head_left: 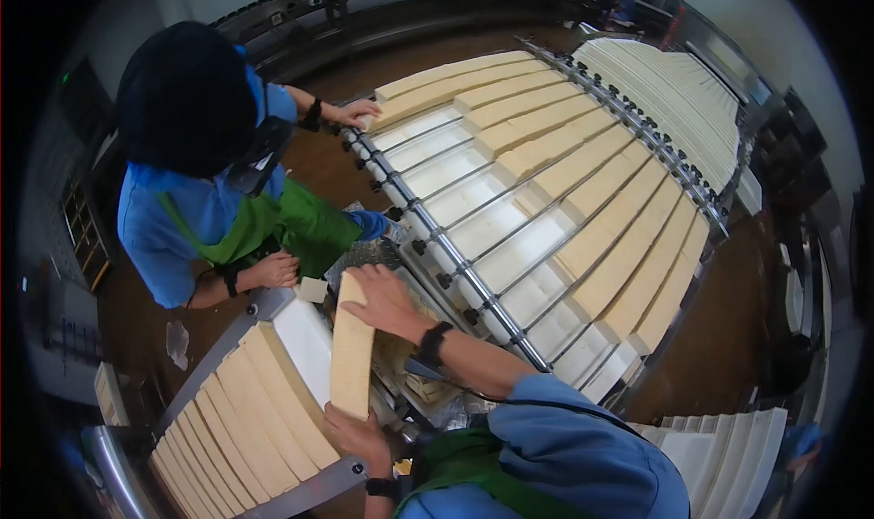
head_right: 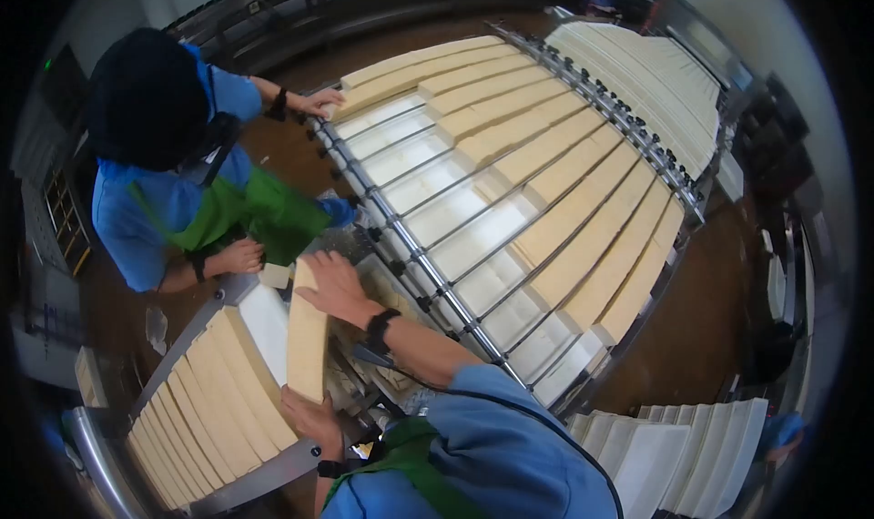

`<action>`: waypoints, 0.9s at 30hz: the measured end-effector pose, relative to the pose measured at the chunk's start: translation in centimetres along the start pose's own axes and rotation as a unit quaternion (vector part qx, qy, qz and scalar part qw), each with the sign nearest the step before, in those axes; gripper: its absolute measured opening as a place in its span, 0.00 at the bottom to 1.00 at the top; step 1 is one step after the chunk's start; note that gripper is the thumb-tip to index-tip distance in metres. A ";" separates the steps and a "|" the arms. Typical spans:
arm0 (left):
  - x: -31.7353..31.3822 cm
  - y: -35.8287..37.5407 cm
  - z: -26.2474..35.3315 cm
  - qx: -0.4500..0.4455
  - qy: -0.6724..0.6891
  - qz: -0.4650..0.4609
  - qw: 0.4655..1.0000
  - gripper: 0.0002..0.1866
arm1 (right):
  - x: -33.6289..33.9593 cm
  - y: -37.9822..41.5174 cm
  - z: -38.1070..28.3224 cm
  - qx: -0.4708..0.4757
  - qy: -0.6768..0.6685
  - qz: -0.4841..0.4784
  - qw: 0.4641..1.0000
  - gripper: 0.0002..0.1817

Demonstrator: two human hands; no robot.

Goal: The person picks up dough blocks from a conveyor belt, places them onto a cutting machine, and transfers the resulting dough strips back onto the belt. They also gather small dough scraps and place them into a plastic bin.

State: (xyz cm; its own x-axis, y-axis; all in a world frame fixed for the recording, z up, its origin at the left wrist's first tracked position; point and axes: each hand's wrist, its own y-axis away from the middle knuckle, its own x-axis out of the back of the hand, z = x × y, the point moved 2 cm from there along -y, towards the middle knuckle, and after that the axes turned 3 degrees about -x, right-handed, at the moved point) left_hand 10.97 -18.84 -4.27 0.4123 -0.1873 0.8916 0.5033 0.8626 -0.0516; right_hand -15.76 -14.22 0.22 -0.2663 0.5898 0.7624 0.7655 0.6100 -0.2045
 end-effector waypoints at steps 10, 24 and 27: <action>-0.5 0.5 19.4 -0.374 0.124 -0.036 0.918 0.49 | 21.4 9.1 16.0 -0.101 0.100 0.368 0.919 0.29; -7.2 -0.7 30.5 -0.404 0.125 -0.291 0.858 0.39 | 24.8 8.7 29.6 -0.326 0.253 0.123 0.903 0.36; -9.1 -0.3 30.0 -0.376 0.134 -0.242 0.885 0.41 | 24.8 8.7 31.5 -0.309 0.202 0.164 0.915 0.37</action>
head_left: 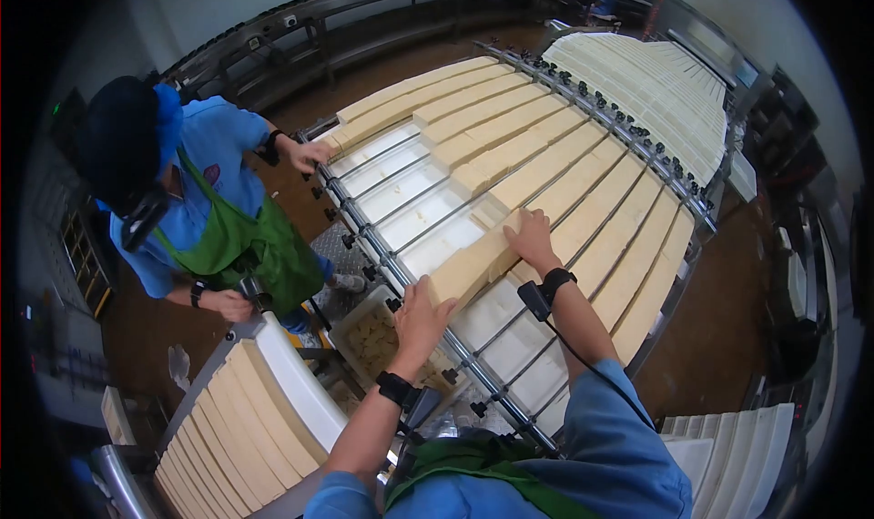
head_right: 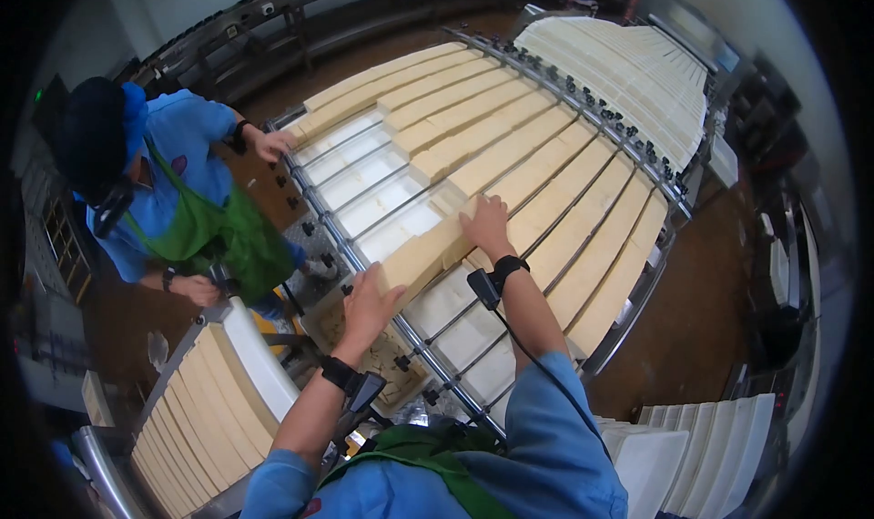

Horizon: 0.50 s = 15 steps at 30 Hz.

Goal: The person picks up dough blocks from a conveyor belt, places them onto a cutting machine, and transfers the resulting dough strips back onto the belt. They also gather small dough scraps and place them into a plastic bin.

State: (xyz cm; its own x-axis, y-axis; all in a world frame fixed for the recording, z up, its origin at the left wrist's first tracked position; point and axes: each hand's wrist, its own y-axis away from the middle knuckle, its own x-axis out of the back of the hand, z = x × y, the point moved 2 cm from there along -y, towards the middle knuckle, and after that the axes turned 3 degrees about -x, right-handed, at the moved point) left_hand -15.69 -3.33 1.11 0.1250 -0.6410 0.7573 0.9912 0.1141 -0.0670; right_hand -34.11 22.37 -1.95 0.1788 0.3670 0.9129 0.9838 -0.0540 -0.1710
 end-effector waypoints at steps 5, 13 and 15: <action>1.9 -0.2 2.3 0.023 -0.011 -0.068 0.997 0.49 | -1.3 -0.8 1.2 -0.005 -0.062 0.022 0.998 0.38; 0.6 -1.8 2.4 0.067 -0.055 -0.056 0.995 0.39 | -1.7 -2.5 0.8 -0.153 -0.090 -0.044 0.983 0.37; 0.5 -1.5 2.2 0.067 -0.045 -0.039 0.996 0.37 | -1.9 -2.5 1.0 -0.140 -0.112 -0.035 0.983 0.36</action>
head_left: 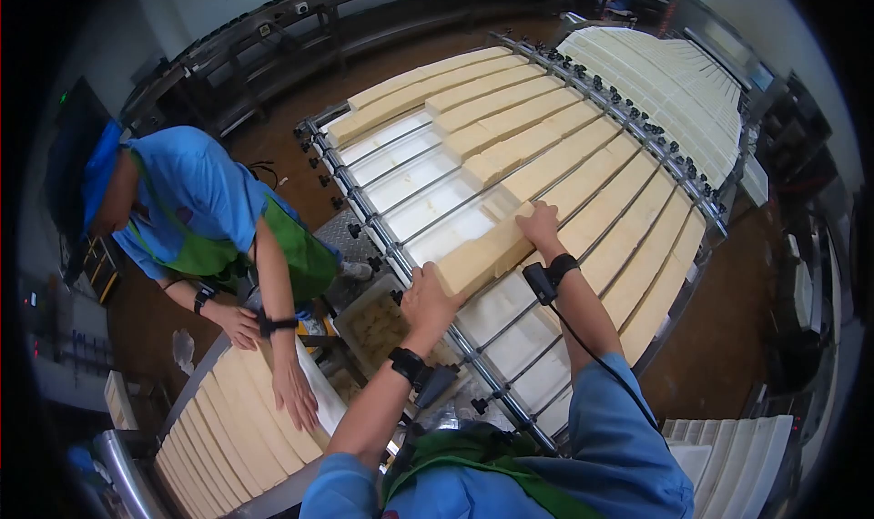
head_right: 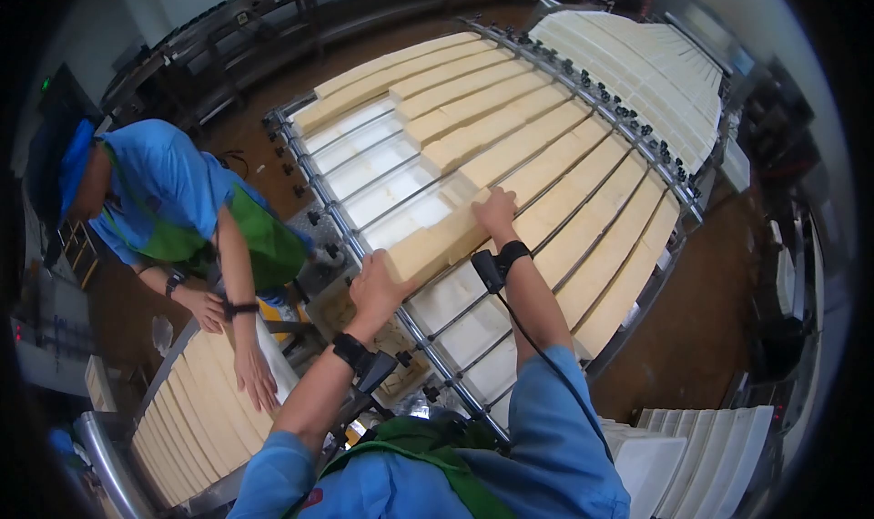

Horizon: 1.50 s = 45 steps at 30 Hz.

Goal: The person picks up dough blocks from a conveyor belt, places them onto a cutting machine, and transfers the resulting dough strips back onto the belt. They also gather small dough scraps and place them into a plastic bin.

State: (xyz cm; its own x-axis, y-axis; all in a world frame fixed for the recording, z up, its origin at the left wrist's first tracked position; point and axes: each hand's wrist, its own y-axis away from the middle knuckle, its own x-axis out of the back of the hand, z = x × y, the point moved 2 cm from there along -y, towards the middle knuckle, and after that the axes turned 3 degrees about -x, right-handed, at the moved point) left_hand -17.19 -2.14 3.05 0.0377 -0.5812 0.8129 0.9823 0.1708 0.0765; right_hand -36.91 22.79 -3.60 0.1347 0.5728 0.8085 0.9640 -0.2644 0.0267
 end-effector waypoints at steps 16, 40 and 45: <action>0.2 -0.8 2.4 -0.047 -0.093 -0.044 0.994 0.39 | 3.4 3.7 -1.8 0.100 0.318 0.013 0.943 0.24; 0.0 4.4 -6.0 0.082 0.310 0.210 0.924 0.26 | -5.9 19.7 -6.4 0.311 0.243 -0.082 0.915 0.42; 6.5 14.6 -13.8 -0.040 0.184 0.282 0.941 0.23 | -7.6 17.4 -4.9 0.294 0.245 -0.048 0.922 0.45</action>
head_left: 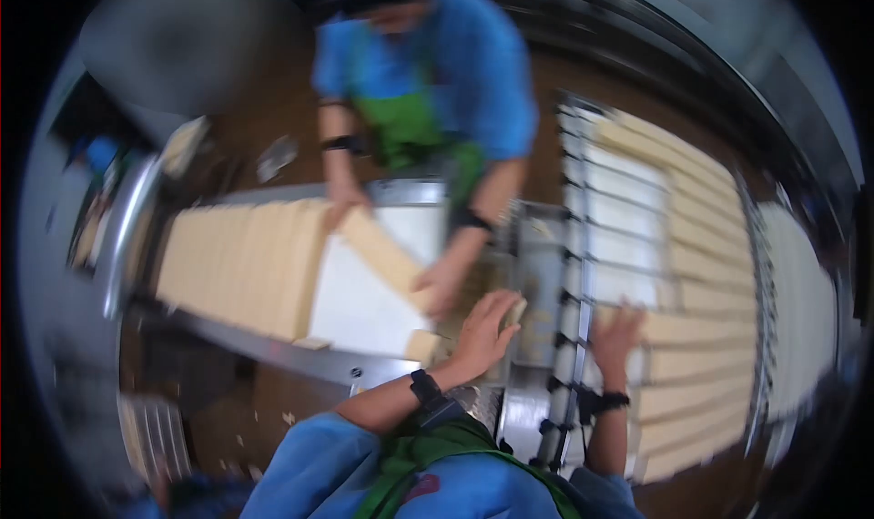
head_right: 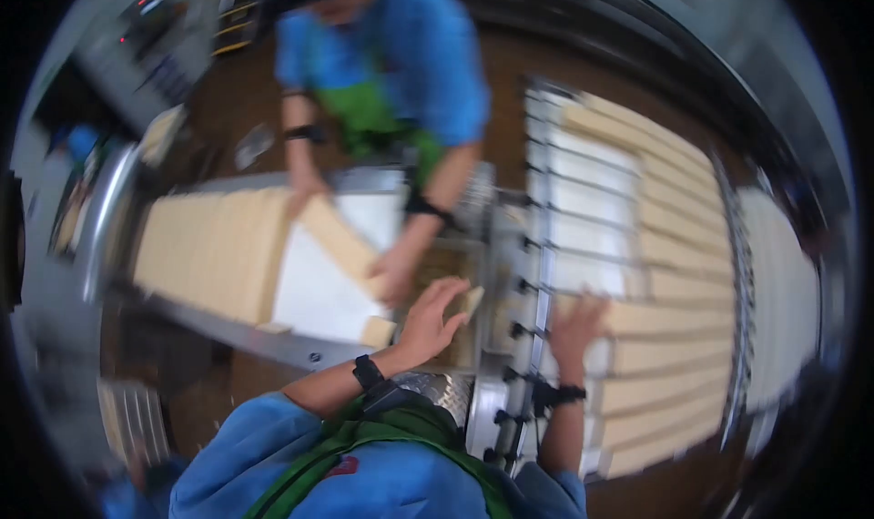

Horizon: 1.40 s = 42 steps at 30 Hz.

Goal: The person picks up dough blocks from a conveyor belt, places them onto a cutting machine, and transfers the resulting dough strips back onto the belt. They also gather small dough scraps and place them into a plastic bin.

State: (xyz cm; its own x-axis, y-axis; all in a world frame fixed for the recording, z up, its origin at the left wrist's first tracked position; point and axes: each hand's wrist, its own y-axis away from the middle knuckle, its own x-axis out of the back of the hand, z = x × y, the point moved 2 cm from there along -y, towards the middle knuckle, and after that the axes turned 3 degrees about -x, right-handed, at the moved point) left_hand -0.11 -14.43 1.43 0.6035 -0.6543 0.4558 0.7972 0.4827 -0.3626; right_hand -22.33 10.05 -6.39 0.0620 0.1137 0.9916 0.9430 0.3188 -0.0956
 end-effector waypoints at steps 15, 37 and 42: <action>24.1 19.8 -17.5 0.371 -0.259 0.333 0.827 0.40 | 4.9 7.1 -44.2 0.480 -0.376 -0.100 0.786 0.21; 23.6 17.6 -16.9 0.453 -0.195 0.268 0.828 0.43 | -6.5 5.2 -64.1 0.460 -0.074 -0.048 0.884 0.25; 22.5 15.0 -16.1 0.439 -0.222 0.183 0.851 0.42 | -6.9 1.0 -53.5 0.407 -0.085 0.004 0.909 0.28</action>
State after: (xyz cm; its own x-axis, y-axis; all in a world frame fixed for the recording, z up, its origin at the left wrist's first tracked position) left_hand 25.16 -31.21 -6.84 0.6052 -0.1766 0.7762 0.1428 0.9834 0.1124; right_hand -4.30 -40.72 -8.69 -0.0486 0.2406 0.9694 0.3839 0.9005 -0.2043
